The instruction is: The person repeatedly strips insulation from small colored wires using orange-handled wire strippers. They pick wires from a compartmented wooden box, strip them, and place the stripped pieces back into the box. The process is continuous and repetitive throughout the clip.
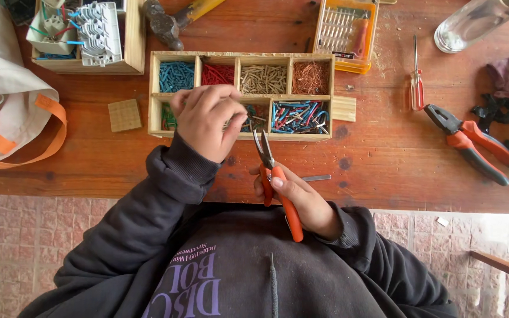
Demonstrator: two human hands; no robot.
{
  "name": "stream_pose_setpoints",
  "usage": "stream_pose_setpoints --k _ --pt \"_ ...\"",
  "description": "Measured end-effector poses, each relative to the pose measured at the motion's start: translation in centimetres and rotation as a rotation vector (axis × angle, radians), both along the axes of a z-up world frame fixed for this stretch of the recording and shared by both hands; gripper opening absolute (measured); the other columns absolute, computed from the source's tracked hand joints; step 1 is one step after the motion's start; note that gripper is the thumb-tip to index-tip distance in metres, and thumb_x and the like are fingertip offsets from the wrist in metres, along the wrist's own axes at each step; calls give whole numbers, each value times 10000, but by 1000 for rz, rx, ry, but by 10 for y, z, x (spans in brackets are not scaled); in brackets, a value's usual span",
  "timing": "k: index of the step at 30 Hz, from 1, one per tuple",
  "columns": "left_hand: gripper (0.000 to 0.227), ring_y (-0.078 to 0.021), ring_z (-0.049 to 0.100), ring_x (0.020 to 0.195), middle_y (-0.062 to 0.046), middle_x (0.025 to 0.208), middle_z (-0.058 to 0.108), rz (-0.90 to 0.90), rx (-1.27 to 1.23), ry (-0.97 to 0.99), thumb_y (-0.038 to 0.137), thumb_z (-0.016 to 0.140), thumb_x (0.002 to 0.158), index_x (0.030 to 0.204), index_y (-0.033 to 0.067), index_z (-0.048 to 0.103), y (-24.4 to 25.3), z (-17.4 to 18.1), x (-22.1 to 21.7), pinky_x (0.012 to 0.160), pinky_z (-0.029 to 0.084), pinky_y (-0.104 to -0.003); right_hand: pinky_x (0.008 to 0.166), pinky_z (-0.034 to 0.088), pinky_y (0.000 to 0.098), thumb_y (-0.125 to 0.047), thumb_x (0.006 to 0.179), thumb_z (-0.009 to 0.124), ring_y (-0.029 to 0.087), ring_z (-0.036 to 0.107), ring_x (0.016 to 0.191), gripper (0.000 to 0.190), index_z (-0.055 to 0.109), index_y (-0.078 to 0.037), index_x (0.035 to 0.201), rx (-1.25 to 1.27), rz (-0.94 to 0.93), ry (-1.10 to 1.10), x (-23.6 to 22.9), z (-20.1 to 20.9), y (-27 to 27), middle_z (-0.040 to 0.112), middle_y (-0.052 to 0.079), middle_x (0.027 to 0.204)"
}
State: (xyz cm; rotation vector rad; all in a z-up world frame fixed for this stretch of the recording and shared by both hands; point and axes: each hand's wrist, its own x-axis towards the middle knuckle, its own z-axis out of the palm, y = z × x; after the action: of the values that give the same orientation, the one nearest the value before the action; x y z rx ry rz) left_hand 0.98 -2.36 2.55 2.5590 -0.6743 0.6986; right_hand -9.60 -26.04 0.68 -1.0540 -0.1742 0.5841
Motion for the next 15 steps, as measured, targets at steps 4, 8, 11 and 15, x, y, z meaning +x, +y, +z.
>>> stream_pose_setpoints --k 4,8,11,15 --pt "124 -232 625 1173 78 1226 660 -73 27 20 250 833 929 1017 259 746 -27 -2 13 990 386 -505 910 514 439 -404 1082 575 322 666 1016 624 557 101 1449 5 2 -17 -2 -3 -14 657 227 1052" --pt "144 -243 604 1204 56 1261 651 -157 104 46 211 831 933 1050 253 760 -52 1 30 1015 378 -524 916 496 434 -447 1066 568 297 646 1021 641 567 79 1432 -30 36 -81 -1 -1 -27 657 212 1055" --pt "203 -250 590 1229 29 1295 639 -238 181 67 145 835 941 1096 258 770 -69 5 46 1030 380 -532 940 478 419 -465 1056 569 277 625 1034 647 573 66 1426 -31 44 -112 0 3 -35 646 195 1051" --pt "226 -240 603 1215 30 1278 650 -389 254 -26 83 826 953 1036 291 796 -88 9 67 1012 392 -508 977 453 406 -482 1047 577 259 586 1039 676 555 59 1452 24 47 -132 3 3 -46 630 180 1047"
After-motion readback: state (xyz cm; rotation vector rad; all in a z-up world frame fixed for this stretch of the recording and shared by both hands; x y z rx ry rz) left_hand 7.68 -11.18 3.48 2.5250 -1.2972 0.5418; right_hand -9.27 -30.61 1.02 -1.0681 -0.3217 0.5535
